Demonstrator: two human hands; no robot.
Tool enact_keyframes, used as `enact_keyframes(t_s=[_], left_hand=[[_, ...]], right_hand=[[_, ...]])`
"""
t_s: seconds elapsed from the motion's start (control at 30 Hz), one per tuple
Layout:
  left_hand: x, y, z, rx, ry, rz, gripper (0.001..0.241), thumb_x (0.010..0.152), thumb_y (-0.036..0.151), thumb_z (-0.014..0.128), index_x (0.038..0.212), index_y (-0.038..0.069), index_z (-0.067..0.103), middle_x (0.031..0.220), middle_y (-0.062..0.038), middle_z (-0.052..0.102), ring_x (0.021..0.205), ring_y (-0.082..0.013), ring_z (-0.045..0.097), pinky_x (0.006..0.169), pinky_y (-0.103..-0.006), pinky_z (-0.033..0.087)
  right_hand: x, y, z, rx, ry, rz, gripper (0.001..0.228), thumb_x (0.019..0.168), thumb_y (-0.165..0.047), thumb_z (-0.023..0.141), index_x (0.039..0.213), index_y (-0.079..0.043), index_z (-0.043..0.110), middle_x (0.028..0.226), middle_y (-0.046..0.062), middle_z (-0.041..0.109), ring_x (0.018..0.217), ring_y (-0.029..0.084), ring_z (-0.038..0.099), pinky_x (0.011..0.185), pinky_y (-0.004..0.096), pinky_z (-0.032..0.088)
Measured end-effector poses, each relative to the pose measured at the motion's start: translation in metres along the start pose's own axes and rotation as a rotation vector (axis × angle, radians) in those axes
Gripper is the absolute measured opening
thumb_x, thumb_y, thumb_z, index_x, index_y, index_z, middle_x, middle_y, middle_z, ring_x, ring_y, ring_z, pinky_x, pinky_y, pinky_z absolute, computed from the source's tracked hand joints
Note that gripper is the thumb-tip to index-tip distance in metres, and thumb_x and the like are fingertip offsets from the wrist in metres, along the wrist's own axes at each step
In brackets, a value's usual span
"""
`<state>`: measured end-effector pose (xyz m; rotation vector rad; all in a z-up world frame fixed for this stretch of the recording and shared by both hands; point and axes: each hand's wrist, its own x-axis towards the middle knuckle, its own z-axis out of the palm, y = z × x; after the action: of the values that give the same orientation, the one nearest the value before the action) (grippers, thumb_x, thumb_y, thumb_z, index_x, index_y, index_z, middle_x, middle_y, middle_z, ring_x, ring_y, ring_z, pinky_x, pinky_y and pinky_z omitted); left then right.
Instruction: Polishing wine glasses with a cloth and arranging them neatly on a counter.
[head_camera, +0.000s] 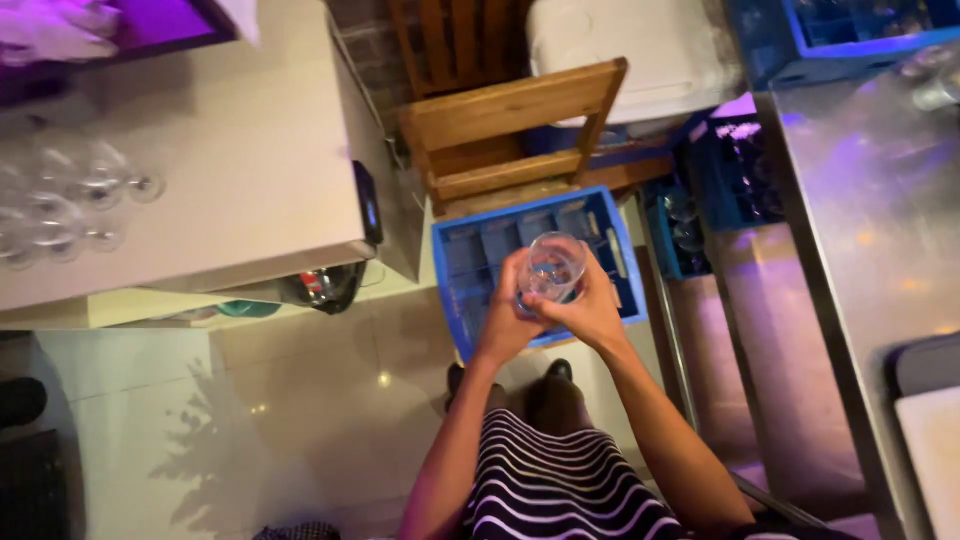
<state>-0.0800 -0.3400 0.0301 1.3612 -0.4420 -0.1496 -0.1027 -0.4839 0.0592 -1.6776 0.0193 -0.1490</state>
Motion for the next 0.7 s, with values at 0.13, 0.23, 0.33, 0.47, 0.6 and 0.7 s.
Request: enact_keyframes(t_s=[0.13,0.23,0.33,0.47,0.6,0.7], left_hand=[[-0.015,-0.014,-0.023,-0.075,0.058,-0.014,0.080,0.082,0.004,0.082,0.150,0.005,0.040,0.135,-0.011,0.062,0.122,-0.0223,0.065,0.106,-0.0354,0.054],[-0.018,-0.001,-0.046,0.034,0.065,0.001,0.079,0.083,0.004,0.083,0.152,0.004,0.043,0.137,-0.013,0.063,0.123,-0.0233,0.064,0.107,-0.0364,0.053],[-0.022,0.010,-0.063,0.091,0.070,-0.099,0.084,0.079,0.010,0.086,0.149,0.003,0.041,0.135,-0.012,0.065,0.120,-0.0214,0.067,0.102,-0.0353,0.054],[-0.028,-0.011,-0.078,0.022,0.151,-0.027,0.082,0.080,0.011,0.085,0.148,0.004,0.038,0.134,-0.011,0.064,0.116,-0.0205,0.069,0.101,-0.0350,0.056],[-0.031,-0.018,-0.085,-0.048,0.164,-0.039,0.078,0.082,0.008,0.084,0.148,0.003,0.041,0.132,-0.013,0.067,0.119,-0.0217,0.068,0.104,-0.0364,0.056],[-0.026,0.006,-0.087,0.027,0.192,-0.058,0.077,0.083,0.006,0.082,0.148,0.004,0.041,0.131,-0.012,0.067,0.121,-0.0207,0.067,0.104,-0.0357,0.055]], right_hand=[[0.001,-0.006,0.036,-0.030,0.007,-0.116,0.074,0.069,-0.011,0.094,0.133,-0.006,0.057,0.127,0.005,0.058,0.121,0.019,0.062,0.100,0.033,0.055],[0.002,-0.008,0.060,-0.062,0.040,-0.082,0.074,0.069,-0.012,0.094,0.133,-0.006,0.057,0.125,0.004,0.056,0.120,0.019,0.061,0.098,0.033,0.056],[-0.001,-0.013,0.080,-0.041,0.053,-0.059,0.075,0.069,-0.012,0.093,0.135,-0.005,0.057,0.128,0.005,0.054,0.120,0.019,0.060,0.098,0.034,0.056],[0.003,-0.024,0.102,-0.060,0.048,-0.079,0.076,0.069,-0.010,0.092,0.135,-0.005,0.056,0.131,0.006,0.054,0.118,0.020,0.061,0.097,0.034,0.057],[0.008,-0.030,0.114,-0.015,0.029,-0.027,0.077,0.067,-0.012,0.092,0.134,-0.006,0.056,0.129,0.005,0.054,0.114,0.018,0.065,0.092,0.033,0.060],[0.012,-0.018,0.113,-0.051,0.010,-0.043,0.076,0.068,-0.011,0.092,0.135,-0.006,0.057,0.128,0.005,0.054,0.114,0.018,0.063,0.092,0.033,0.059]])
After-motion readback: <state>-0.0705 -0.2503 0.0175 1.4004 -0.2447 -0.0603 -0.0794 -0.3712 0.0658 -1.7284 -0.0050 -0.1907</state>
